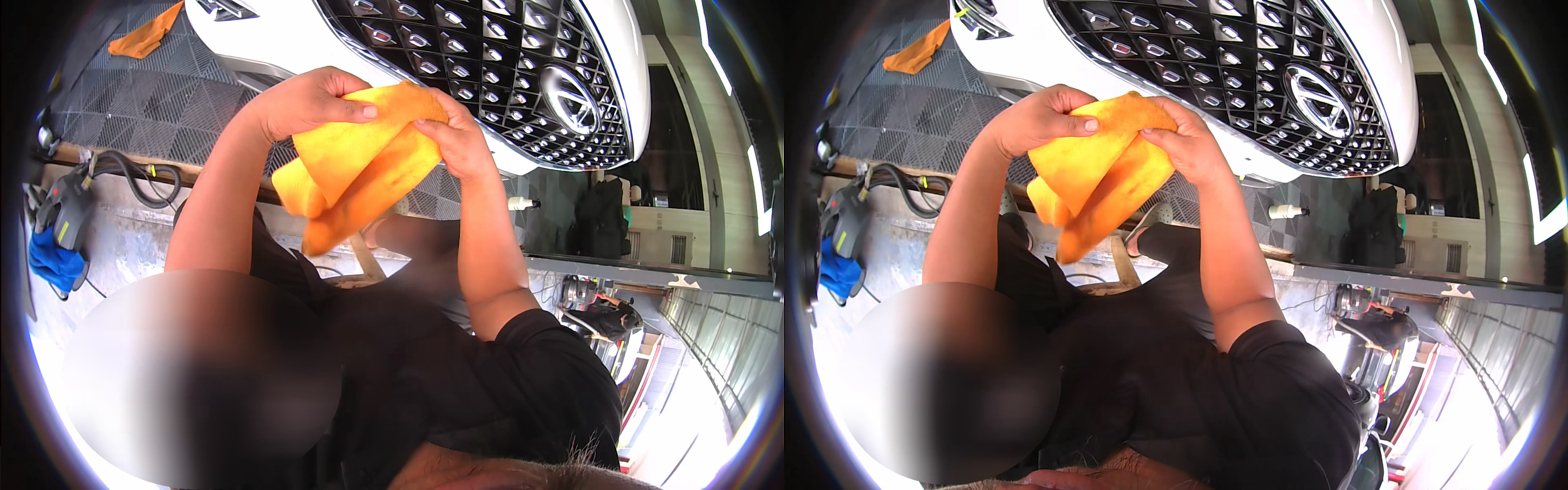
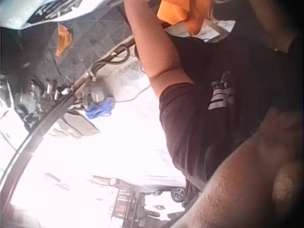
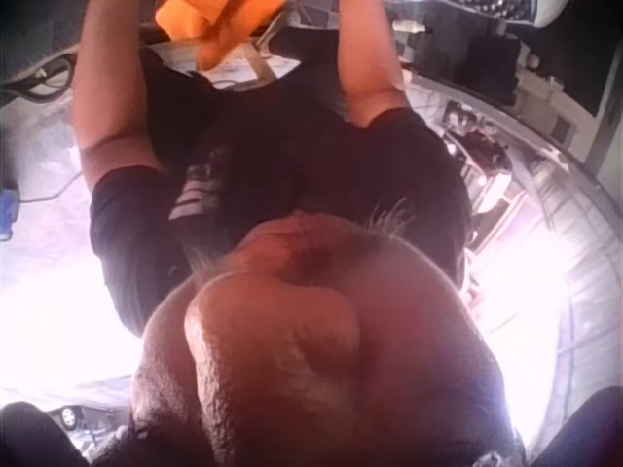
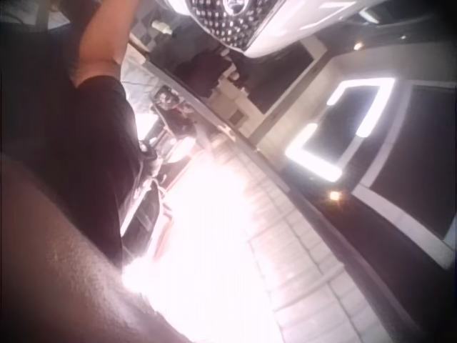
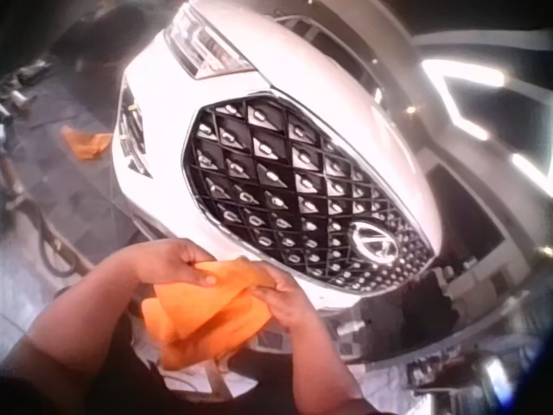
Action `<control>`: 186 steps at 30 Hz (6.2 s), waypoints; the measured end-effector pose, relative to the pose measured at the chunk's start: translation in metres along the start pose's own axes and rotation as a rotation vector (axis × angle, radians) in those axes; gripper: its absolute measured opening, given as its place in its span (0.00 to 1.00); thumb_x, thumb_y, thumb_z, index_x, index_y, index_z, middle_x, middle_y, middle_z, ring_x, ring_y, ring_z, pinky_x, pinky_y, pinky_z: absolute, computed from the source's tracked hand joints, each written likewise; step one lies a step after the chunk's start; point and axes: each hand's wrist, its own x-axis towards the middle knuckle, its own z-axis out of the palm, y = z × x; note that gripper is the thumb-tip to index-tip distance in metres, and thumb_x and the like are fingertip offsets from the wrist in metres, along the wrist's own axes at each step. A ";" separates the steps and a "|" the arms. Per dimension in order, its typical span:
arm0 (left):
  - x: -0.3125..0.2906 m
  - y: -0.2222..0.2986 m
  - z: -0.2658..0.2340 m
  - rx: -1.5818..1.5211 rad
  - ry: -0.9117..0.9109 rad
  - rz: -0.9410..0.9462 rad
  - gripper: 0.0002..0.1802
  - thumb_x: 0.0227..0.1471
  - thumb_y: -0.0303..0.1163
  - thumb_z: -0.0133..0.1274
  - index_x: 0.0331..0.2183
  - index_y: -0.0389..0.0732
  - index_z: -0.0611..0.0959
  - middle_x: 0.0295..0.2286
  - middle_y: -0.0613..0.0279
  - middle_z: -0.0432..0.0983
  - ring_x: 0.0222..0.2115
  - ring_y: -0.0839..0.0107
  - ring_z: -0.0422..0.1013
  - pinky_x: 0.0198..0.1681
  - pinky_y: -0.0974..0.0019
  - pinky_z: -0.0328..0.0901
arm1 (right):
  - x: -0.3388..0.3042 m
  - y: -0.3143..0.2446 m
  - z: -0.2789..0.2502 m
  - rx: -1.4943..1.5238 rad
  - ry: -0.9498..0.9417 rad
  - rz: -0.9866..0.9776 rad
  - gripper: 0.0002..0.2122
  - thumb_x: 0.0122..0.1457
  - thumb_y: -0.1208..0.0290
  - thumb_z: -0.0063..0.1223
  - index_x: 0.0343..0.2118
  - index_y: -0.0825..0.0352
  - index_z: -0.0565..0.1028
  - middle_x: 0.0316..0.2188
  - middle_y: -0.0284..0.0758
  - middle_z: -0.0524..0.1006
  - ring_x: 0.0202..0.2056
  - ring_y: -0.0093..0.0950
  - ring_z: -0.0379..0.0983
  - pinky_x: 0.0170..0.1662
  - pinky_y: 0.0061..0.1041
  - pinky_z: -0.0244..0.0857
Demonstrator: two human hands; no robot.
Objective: The person wipes the front grille of a white car using an orange microfiber cloth. The person repeatedly folds the cloth and wipes different sections of the grille and surrounding bumper area.
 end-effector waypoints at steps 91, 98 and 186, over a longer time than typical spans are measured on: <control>0.129 -0.017 0.051 0.320 1.114 0.373 0.18 0.56 0.20 0.58 0.48 0.38 0.73 0.40 0.59 0.76 0.41 0.66 0.76 0.46 0.59 0.75 | -0.276 0.141 -0.112 -1.045 0.825 0.154 0.22 0.58 0.62 0.65 0.56 0.53 0.77 0.55 0.31 0.75 0.61 0.37 0.66 0.63 0.47 0.57; 0.149 -0.019 0.100 -0.356 1.023 0.376 0.24 0.58 0.23 0.55 0.54 0.43 0.68 0.43 0.57 0.73 0.43 0.58 0.76 0.48 0.52 0.76 | -0.267 0.140 -0.112 -1.033 0.819 0.139 0.21 0.58 0.61 0.65 0.55 0.53 0.78 0.54 0.31 0.76 0.59 0.38 0.68 0.62 0.47 0.58; 0.034 -0.043 0.079 0.099 0.862 0.034 0.20 0.63 0.39 0.58 0.51 0.38 0.78 0.36 0.67 0.77 0.35 0.77 0.73 0.40 0.67 0.69 | -0.265 0.144 -0.112 -1.131 0.759 0.161 0.18 0.58 0.59 0.65 0.52 0.53 0.81 0.55 0.30 0.76 0.59 0.41 0.68 0.59 0.49 0.61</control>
